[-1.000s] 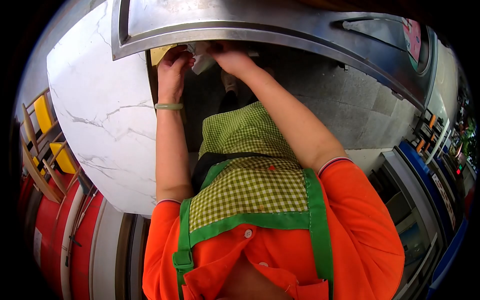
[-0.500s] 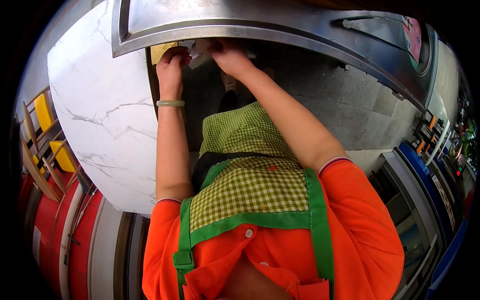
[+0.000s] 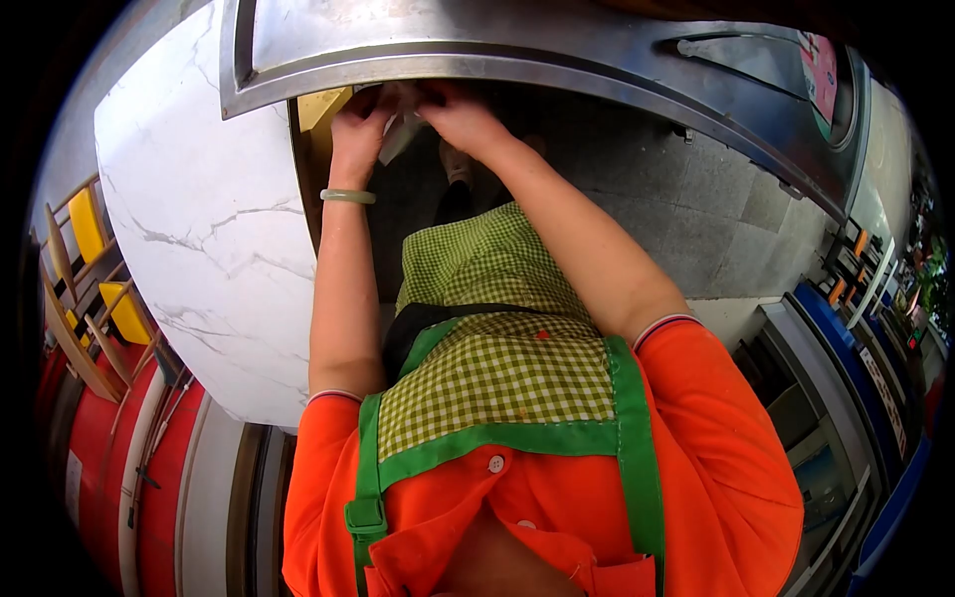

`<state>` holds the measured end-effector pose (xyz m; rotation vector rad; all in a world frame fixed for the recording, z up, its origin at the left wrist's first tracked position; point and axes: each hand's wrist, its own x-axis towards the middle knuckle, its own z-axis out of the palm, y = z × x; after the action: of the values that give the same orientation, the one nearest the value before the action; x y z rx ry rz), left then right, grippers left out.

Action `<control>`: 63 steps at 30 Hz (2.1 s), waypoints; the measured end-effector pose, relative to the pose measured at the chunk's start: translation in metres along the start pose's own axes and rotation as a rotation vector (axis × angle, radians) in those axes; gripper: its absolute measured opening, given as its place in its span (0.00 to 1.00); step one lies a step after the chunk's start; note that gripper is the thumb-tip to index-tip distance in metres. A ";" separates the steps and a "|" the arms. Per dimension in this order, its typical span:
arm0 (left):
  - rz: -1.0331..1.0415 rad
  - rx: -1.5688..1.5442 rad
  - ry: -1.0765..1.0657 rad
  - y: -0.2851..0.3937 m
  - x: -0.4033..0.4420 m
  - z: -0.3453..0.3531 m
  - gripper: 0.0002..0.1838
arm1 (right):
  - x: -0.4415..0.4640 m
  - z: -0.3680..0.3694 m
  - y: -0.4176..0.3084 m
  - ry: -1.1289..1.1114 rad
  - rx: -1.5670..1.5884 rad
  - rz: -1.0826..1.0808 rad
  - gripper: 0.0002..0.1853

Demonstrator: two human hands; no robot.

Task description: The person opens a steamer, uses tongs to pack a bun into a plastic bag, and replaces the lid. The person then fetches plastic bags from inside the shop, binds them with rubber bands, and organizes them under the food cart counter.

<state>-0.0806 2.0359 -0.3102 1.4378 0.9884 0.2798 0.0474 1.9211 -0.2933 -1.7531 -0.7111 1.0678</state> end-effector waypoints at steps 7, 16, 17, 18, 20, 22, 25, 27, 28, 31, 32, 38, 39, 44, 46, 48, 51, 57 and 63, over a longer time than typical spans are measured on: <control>0.536 0.481 0.303 0.037 -0.030 0.004 0.16 | -0.002 -0.001 -0.016 -0.040 -0.006 0.059 0.19; 0.677 0.590 0.241 0.046 -0.029 0.003 0.14 | -0.010 -0.003 -0.029 -0.146 0.016 -0.057 0.18; 0.627 0.576 0.198 0.048 -0.028 0.002 0.13 | -0.009 -0.003 -0.027 -0.184 -0.015 -0.095 0.17; 0.578 0.562 0.156 0.048 -0.027 0.001 0.12 | -0.008 -0.004 -0.027 -0.184 -0.015 -0.095 0.17; 0.523 0.497 0.182 0.040 -0.023 0.002 0.12 | -0.007 -0.007 -0.026 -0.161 -0.057 -0.057 0.18; 0.468 0.431 0.206 0.034 -0.019 0.001 0.11 | -0.007 -0.009 -0.025 -0.163 -0.063 -0.011 0.19; 0.408 0.256 0.209 0.017 -0.011 0.000 0.12 | -0.005 -0.007 -0.021 -0.156 -0.041 0.052 0.20; 0.179 -0.079 0.183 0.009 -0.009 0.000 0.10 | -0.005 -0.006 -0.020 -0.148 -0.012 0.069 0.20; 0.179 -0.077 0.184 0.010 -0.010 -0.003 0.10 | -0.005 -0.007 -0.021 -0.157 -0.033 0.067 0.21; -0.159 -0.473 0.201 0.013 -0.023 -0.019 0.09 | -0.004 -0.010 -0.036 -0.175 -0.072 0.065 0.24; -0.191 -0.451 0.250 0.013 -0.028 -0.027 0.10 | -0.003 -0.011 -0.041 -0.185 -0.088 0.064 0.26; -0.109 0.177 0.630 0.009 -0.056 -0.113 0.14 | 0.001 0.005 -0.048 0.002 0.105 0.111 0.32; -0.067 0.372 0.683 0.002 -0.059 -0.129 0.14 | 0.003 0.006 -0.048 0.000 0.106 0.110 0.32; 0.009 0.919 0.695 -0.006 -0.074 -0.158 0.14 | 0.019 0.010 -0.043 -0.031 -0.073 0.138 0.29; -0.153 0.905 0.633 0.002 -0.079 -0.159 0.15 | 0.019 0.018 -0.026 0.032 -0.005 0.106 0.28; -0.054 0.851 0.734 0.011 -0.086 -0.157 0.15 | 0.017 0.019 -0.020 0.097 0.064 0.074 0.26; 0.065 0.739 0.719 0.051 -0.093 -0.130 0.10 | 0.007 0.015 -0.032 0.145 -0.142 -0.067 0.19; 0.143 0.270 0.281 0.060 -0.058 -0.044 0.08 | 0.007 0.020 -0.032 0.264 -0.274 -0.144 0.11; -0.015 -0.039 0.089 -0.001 0.010 -0.010 0.11 | -0.026 0.001 -0.032 -0.040 -0.516 -0.308 0.10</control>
<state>-0.0819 2.0498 -0.3137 1.3920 1.0607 0.3526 0.0346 1.9126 -0.2551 -1.9620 -1.3234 0.7478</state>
